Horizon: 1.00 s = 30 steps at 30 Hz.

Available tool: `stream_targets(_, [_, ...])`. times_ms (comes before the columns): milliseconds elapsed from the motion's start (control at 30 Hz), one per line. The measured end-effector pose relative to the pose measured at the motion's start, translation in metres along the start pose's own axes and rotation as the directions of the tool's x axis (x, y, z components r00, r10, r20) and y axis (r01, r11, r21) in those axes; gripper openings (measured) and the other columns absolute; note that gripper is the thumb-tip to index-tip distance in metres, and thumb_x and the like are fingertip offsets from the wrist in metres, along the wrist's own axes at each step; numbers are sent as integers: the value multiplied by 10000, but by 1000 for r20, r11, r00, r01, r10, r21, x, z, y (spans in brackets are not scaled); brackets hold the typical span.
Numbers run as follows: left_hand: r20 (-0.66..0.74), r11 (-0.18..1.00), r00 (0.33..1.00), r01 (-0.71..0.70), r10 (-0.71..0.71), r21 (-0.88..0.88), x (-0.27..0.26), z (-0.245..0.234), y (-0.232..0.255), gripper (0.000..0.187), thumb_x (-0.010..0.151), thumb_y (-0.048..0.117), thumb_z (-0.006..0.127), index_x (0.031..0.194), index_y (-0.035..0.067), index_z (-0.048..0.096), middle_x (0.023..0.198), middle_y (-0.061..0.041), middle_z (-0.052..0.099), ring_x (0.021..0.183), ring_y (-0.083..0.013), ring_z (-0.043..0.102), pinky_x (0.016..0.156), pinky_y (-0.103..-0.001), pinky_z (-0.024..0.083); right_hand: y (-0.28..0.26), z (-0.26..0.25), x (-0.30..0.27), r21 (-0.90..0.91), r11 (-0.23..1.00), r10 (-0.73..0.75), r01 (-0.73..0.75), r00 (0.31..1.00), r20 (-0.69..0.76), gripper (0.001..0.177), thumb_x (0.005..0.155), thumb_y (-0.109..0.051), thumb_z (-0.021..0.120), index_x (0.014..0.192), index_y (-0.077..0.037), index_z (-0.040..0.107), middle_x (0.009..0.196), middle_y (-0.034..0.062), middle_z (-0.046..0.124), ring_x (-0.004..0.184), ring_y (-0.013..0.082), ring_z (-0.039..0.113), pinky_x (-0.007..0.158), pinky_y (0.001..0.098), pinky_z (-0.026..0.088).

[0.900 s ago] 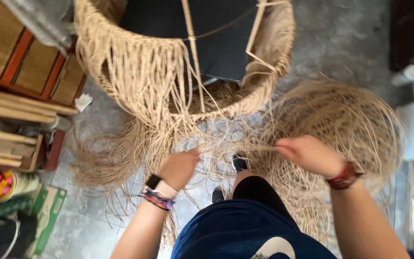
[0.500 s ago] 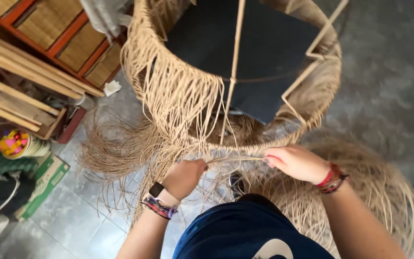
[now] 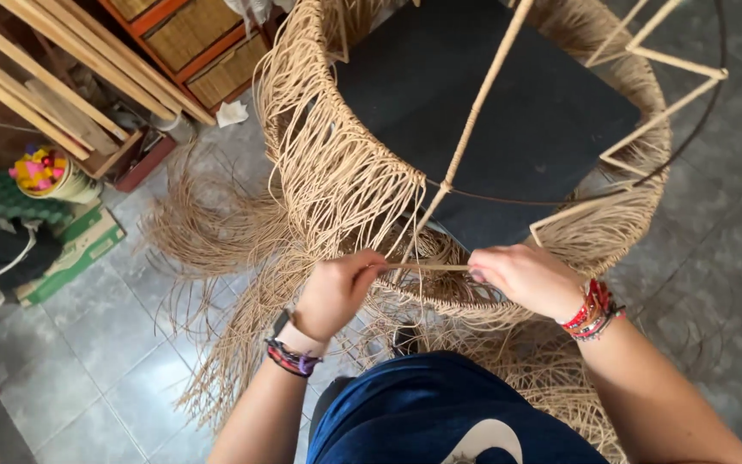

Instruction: Weaving straw strands onto a frame to create a decorative furniture item

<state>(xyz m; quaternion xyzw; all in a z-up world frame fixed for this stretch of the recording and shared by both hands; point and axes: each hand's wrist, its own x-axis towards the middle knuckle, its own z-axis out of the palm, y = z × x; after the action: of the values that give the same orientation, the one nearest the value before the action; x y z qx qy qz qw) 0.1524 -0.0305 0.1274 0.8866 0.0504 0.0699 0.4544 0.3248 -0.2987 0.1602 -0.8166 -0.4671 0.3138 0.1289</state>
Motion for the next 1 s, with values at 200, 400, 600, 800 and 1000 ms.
stream_targets(200, [-72,999,997,36,-37,-17,6,-5,-13,185,934,118,639,1042,189,771,930,-40,806,910,-292,755,786,-392,612,25,-1,28,-67,994,-90,92,995,31,241,982,-50,467,1106,-151,647,882,90,733,802,270,762,736,391,635])
stream_targets(400, [-29,977,977,210,-210,-32,-6,7,-33,244,923,117,630,1089,226,772,885,-55,808,839,-320,762,792,-444,604,31,8,31,-192,953,-264,233,952,-153,157,971,-81,489,1070,-144,593,900,118,726,800,342,753,699,460,619])
stream_targets(600, [-453,983,873,-178,178,42,8,22,29,311,901,49,693,1208,44,648,1206,-158,616,1187,-354,606,965,-457,567,73,11,61,-190,910,-414,368,813,-409,160,990,-142,537,993,-208,683,901,-3,678,840,246,702,745,366,594])
stream_targets(800, [-162,888,970,-88,179,452,70,125,5,325,961,133,534,1255,166,670,1145,-23,645,1048,-264,692,951,-381,572,29,-26,136,176,978,61,110,656,-752,343,1015,-139,532,1312,-297,602,776,77,725,822,358,717,776,502,573])
stream_targets(1000, [-635,594,769,479,71,647,143,259,-141,246,834,154,650,1019,315,666,688,72,661,492,-164,639,427,-344,529,64,-15,188,-213,886,235,-411,796,-558,107,983,-405,529,951,-336,604,712,27,719,716,343,751,631,474,615])
